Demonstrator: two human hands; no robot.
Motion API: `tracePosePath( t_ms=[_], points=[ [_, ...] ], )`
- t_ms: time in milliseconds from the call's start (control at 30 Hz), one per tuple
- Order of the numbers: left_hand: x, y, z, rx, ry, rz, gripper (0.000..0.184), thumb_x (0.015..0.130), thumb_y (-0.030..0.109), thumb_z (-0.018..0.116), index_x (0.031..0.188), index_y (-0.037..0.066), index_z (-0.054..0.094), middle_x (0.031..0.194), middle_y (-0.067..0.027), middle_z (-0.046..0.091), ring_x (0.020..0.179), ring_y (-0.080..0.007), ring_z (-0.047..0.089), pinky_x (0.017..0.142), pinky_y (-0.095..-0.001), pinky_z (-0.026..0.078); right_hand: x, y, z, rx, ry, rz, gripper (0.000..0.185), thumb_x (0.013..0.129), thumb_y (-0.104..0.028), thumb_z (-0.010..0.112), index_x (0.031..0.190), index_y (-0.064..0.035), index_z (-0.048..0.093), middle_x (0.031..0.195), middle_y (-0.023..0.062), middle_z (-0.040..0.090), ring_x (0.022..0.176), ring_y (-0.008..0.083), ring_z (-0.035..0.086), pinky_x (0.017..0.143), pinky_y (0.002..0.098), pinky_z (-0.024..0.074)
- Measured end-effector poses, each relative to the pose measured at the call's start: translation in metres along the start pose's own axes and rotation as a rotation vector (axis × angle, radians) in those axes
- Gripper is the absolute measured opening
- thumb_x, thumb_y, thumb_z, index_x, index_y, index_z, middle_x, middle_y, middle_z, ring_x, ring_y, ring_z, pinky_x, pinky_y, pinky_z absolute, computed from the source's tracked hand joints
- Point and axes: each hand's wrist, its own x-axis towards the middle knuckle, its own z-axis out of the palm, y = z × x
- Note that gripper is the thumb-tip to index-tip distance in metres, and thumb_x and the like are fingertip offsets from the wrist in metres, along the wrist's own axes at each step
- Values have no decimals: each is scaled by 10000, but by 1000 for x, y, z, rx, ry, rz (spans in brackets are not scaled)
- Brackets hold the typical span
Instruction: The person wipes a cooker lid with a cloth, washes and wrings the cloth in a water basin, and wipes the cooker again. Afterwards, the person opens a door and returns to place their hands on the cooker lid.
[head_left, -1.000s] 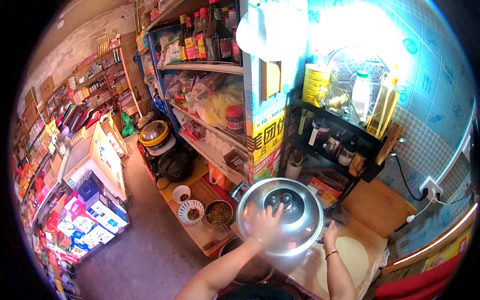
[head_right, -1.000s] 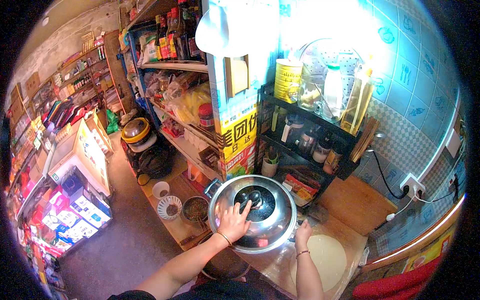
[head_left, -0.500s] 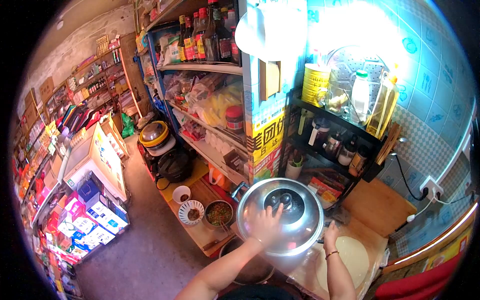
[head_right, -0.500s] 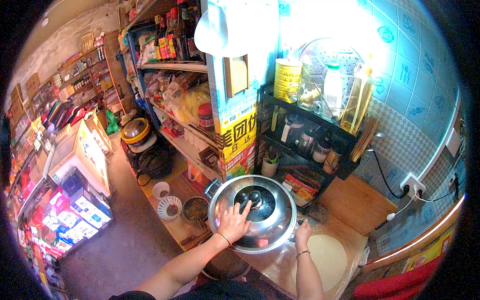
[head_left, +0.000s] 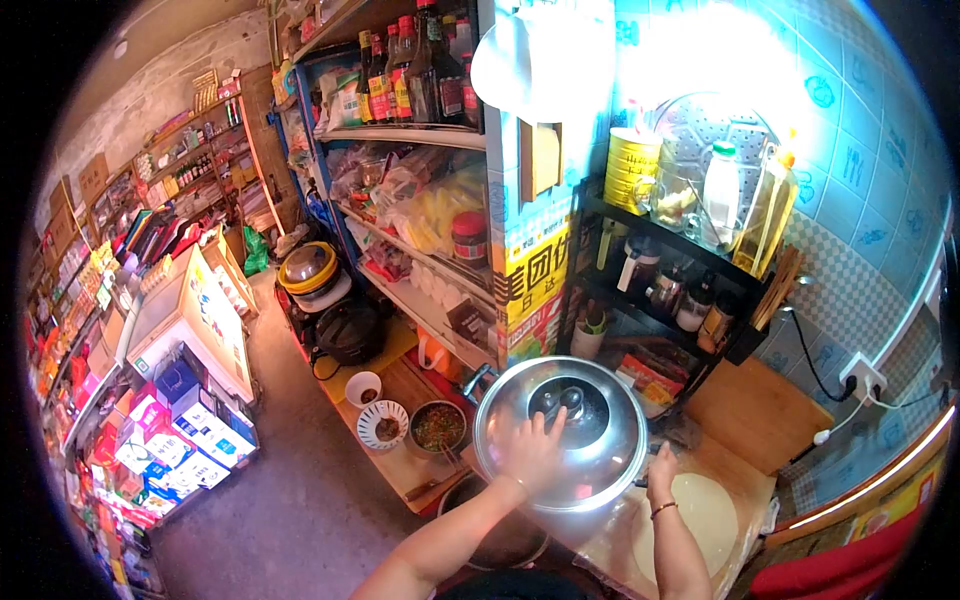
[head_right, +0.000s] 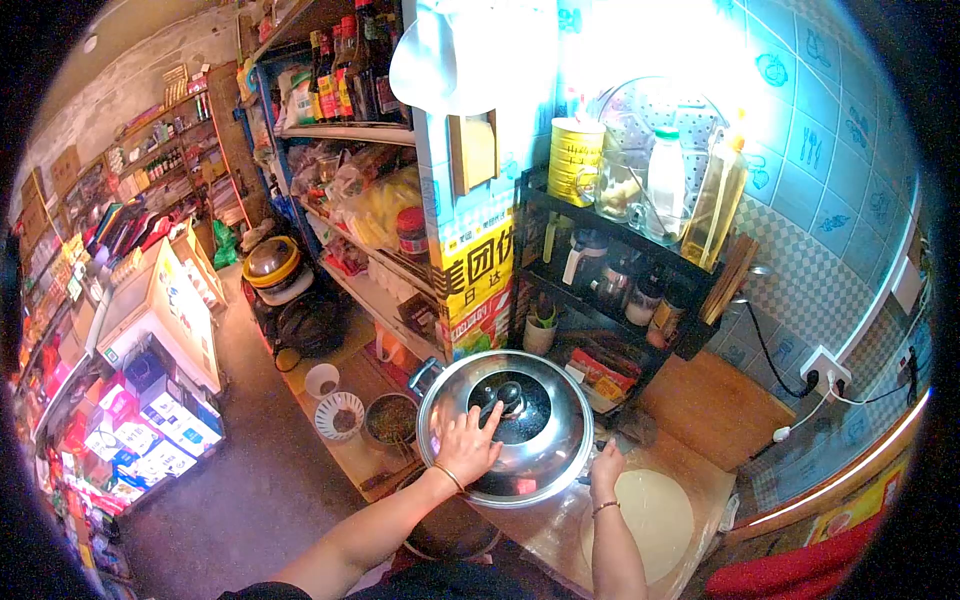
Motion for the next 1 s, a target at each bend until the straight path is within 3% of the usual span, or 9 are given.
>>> tracePosePath(
  t_ms=[167, 267, 333, 433, 1000],
  points=[
    [1, 1, -2, -7, -32, -10, 701, 746, 320, 637, 1356, 115, 360, 1069, -185, 495, 891, -299, 509, 729, -414, 428, 11, 17, 4, 5, -3, 6, 492, 953, -342, 366, 715, 48, 547, 555, 115, 536, 462, 211, 507, 458, 373, 390],
    [0, 0, 1, 9, 23, 5, 696, 749, 321, 635, 1356, 118, 361, 1067, -186, 496, 889, -299, 511, 726, -411, 430, 25, 38, 8, -6, 53, -113, 468, 954, -370, 383, 692, 0, 500, 512, 67, 459, 397, 169, 443, 388, 331, 359],
    [0, 0, -1, 7, -14, 0, 694, 748, 321, 636, 1354, 118, 363, 1072, -188, 497, 885, -298, 514, 727, -409, 433, 3, 5, 1, -25, -2, -15, 491, 954, -329, 366, 734, 72, 547, 612, 151, 560, 531, 233, 534, 523, 389, 414],
    [-1, -1, 3, 15, 41, 14, 696, 746, 324, 637, 1353, 118, 364, 1073, -188, 497, 885, -297, 516, 727, -410, 436, 6, 9, 2, -39, 7, -8, 495, 954, -330, 364, 745, 76, 555, 613, 165, 562, 558, 250, 543, 549, 398, 417],
    [0, 0, 0, 23, -5, 9, 710, 740, 324, 644, 1356, 116, 358, 1055, -172, 490, 887, -290, 504, 713, -394, 429, 15, 21, 4, -83, 13, -37, 500, 950, -338, 369, 766, 82, 569, 635, 191, 585, 554, 273, 560, 552, 408, 426]
  ],
)
